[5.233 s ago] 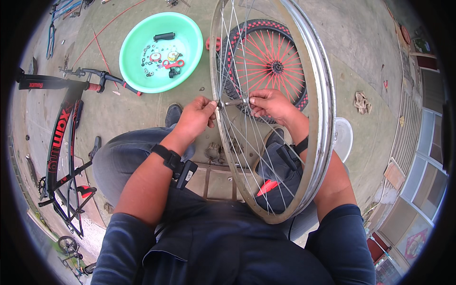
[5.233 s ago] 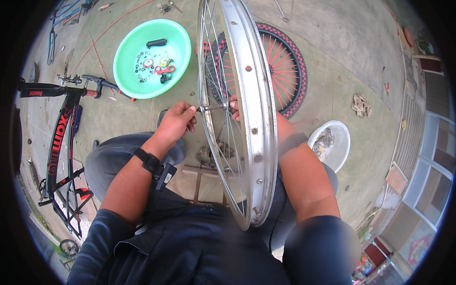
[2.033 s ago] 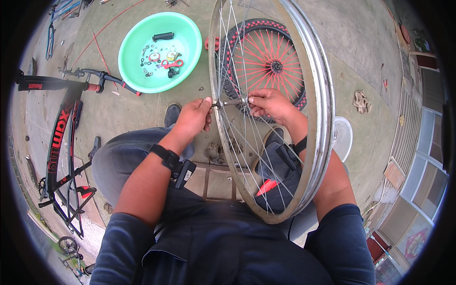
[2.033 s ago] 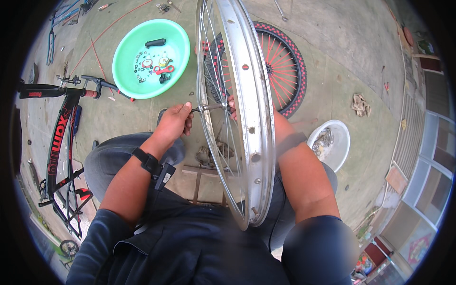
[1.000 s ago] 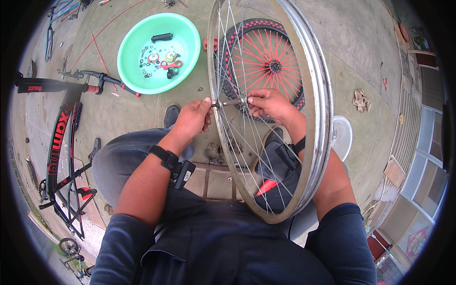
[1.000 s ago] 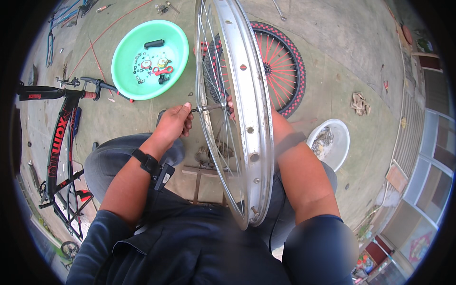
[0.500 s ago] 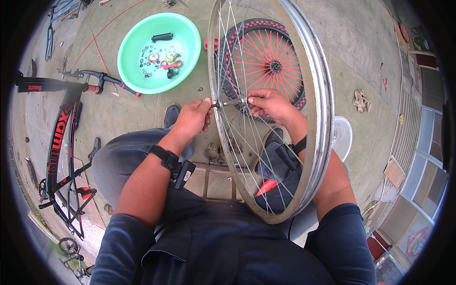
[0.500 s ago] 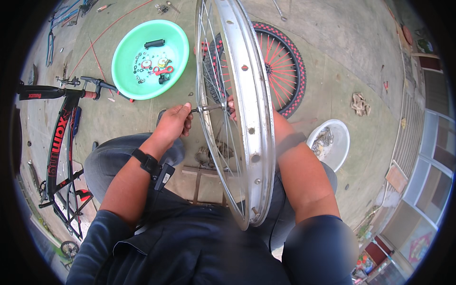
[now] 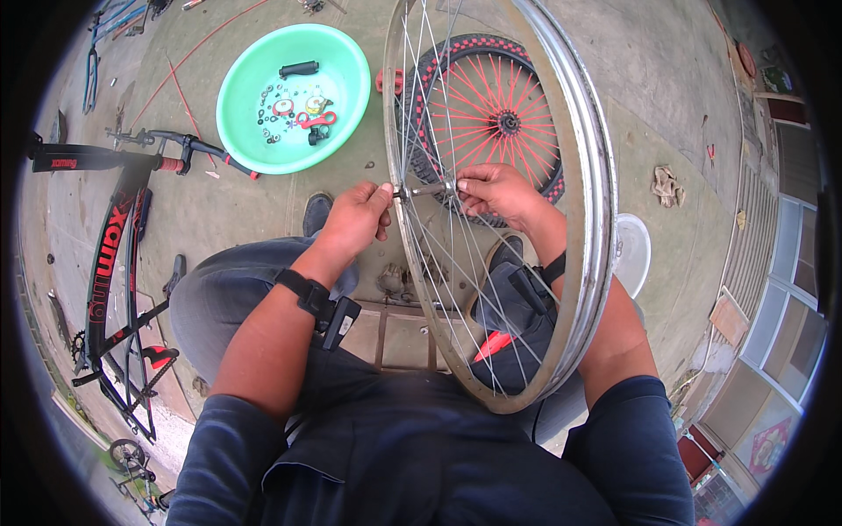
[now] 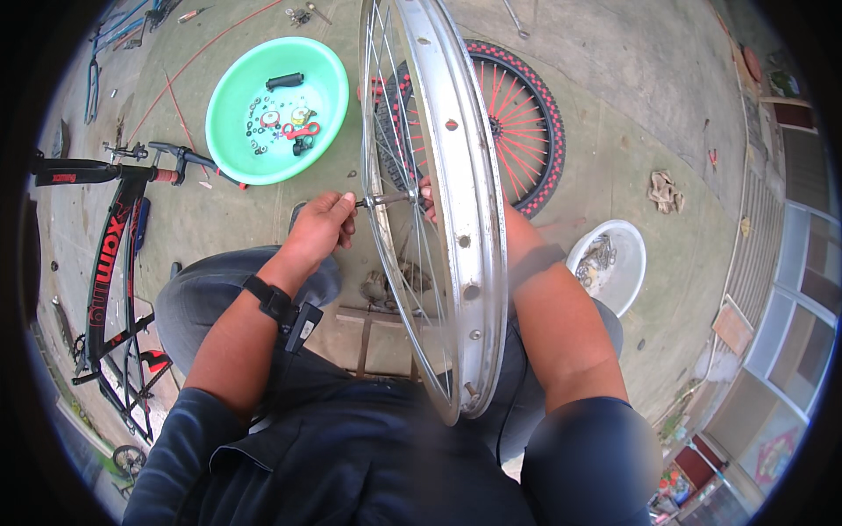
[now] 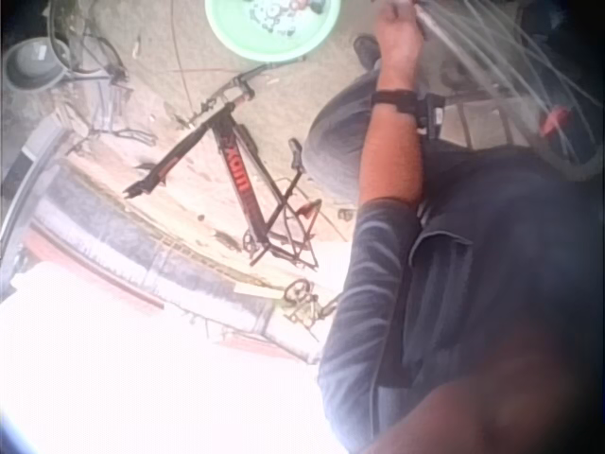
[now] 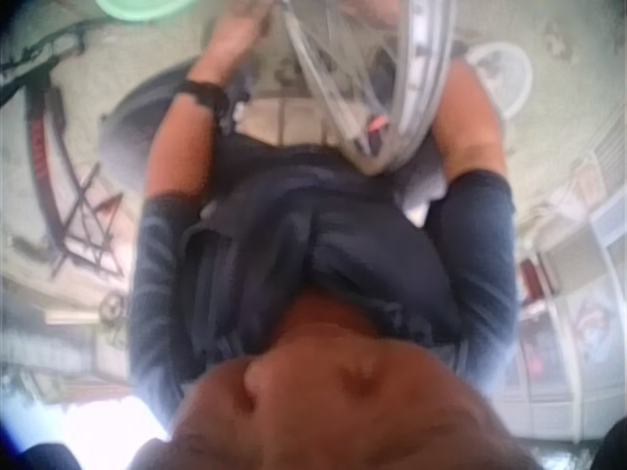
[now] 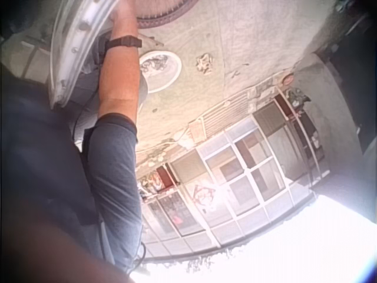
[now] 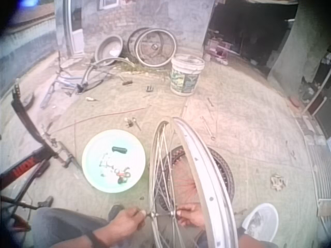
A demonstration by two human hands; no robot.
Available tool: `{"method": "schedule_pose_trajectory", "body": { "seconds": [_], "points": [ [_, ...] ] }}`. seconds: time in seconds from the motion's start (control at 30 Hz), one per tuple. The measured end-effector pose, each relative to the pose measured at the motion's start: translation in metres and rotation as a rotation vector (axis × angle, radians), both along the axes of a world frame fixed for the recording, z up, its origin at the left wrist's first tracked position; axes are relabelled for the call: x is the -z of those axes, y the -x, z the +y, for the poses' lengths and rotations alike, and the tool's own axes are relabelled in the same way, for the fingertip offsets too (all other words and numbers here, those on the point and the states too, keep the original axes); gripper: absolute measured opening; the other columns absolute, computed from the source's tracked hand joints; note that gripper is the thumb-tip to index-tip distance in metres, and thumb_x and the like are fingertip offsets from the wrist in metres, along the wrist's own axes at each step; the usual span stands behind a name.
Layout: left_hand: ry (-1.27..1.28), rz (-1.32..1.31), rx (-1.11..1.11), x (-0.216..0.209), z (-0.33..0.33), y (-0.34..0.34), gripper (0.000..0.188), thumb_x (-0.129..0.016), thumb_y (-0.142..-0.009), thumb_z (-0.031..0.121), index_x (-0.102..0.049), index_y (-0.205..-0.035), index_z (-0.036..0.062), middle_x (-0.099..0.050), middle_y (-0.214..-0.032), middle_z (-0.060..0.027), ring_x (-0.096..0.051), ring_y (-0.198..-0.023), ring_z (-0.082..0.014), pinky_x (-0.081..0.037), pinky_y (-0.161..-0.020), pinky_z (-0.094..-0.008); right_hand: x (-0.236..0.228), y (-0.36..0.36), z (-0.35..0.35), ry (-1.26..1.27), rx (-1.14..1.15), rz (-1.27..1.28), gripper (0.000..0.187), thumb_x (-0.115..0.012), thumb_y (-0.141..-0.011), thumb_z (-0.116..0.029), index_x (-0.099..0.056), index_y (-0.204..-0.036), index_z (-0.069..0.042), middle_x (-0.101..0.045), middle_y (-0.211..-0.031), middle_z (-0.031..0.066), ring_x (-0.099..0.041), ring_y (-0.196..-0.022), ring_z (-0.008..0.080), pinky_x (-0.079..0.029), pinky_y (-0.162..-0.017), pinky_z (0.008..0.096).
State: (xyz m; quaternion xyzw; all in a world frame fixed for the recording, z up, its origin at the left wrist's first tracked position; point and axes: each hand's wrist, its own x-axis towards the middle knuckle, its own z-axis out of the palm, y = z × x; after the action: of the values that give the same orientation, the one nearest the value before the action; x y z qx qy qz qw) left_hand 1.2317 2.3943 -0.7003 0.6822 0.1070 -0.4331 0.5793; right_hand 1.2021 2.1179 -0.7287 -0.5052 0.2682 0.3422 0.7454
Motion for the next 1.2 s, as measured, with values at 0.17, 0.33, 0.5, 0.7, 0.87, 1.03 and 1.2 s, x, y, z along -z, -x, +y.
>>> {"method": "schedule_pose_trajectory", "body": {
  "seconds": [0.17,0.33,0.5,0.7,0.87,1.03,1.2],
  "points": [
    [-0.030,0.056,-0.028,-0.001,0.000,-0.001,0.033,-0.052,-0.100,0.038,-0.056,-0.090,0.0064,-0.056,-0.070,-0.0021,-0.054,-0.054,-0.0109,-0.038,-0.048,-0.0247,-0.009,0.000,0.006,0.191,-0.114,-0.082,0.024,-0.062,-0.095,-0.013,-0.063,-0.114,0.002,-0.067,-0.089,0.0066,-0.066,-0.072,0.0125,-0.056,-0.064,0.0243],
    [0.016,-0.085,-0.069,0.002,-0.002,0.004,0.026,-0.058,-0.097,0.030,-0.056,-0.092,0.0048,-0.056,-0.073,-0.0024,-0.055,-0.056,-0.0104,-0.038,-0.048,-0.0245,-0.017,-0.002,0.010,0.250,-0.140,-0.095,0.025,-0.062,-0.095,-0.013,-0.063,-0.115,0.002,-0.067,-0.089,0.0062,-0.066,-0.072,0.0126,-0.056,-0.064,0.0244],
    [0.016,-0.103,-0.037,0.006,-0.001,0.002,0.028,-0.057,-0.098,0.030,-0.056,-0.091,0.0029,-0.055,-0.072,-0.0028,-0.055,-0.057,-0.0108,-0.040,-0.049,-0.0255,-0.019,-0.003,0.010,0.233,-0.152,-0.085,0.026,-0.062,-0.095,-0.013,-0.062,-0.116,0.002,-0.068,-0.090,0.0062,-0.066,-0.072,0.0124,-0.056,-0.064,0.0242],
    [0.006,0.048,-0.050,0.000,0.000,-0.001,0.037,-0.053,-0.100,0.038,-0.056,-0.088,0.0028,-0.054,-0.068,-0.0034,-0.054,-0.055,-0.0115,-0.041,-0.049,-0.0264,-0.017,-0.002,0.009,0.230,-0.166,-0.124,0.028,-0.062,-0.095,-0.014,-0.062,-0.117,0.002,-0.068,-0.089,0.0065,-0.067,-0.073,0.0127,-0.054,-0.063,0.0231],
    [0.006,-0.029,-0.073,-0.002,-0.003,0.003,0.031,-0.056,-0.099,0.033,-0.056,-0.090,0.0031,-0.055,-0.072,-0.0035,-0.054,-0.057,-0.0119,-0.042,-0.051,-0.0265,-0.015,-0.001,0.008,0.286,-0.157,-0.120,0.028,-0.062,-0.095,-0.014,-0.062,-0.118,0.002,-0.068,-0.088,0.0064,-0.068,-0.073,0.0129,-0.053,-0.062,0.0223],
    [0.033,-0.127,-0.040,0.007,-0.002,0.001,0.028,-0.057,-0.098,0.030,-0.056,-0.092,0.0029,-0.056,-0.074,-0.0037,-0.054,-0.059,-0.0120,-0.044,-0.052,-0.0271,-0.021,-0.003,0.009,0.268,-0.192,-0.131,0.028,-0.062,-0.095,-0.015,-0.062,-0.117,0.003,-0.069,-0.087,0.0067,-0.069,-0.072,0.0131,-0.053,-0.060,0.0221],
    [0.023,-0.045,-0.068,0.011,0.001,0.004,0.035,-0.053,-0.100,0.035,-0.057,-0.084,0.0043,-0.054,-0.069,-0.0026,-0.051,-0.055,-0.0118,-0.043,-0.050,-0.0266,-0.021,-0.002,0.013,0.033,0.073,-0.024,0.027,-0.062,-0.096,-0.016,-0.063,-0.116,0.002,-0.067,-0.089,0.0056,-0.065,-0.074,0.0119,-0.055,-0.066,0.0238]
  ]
}}
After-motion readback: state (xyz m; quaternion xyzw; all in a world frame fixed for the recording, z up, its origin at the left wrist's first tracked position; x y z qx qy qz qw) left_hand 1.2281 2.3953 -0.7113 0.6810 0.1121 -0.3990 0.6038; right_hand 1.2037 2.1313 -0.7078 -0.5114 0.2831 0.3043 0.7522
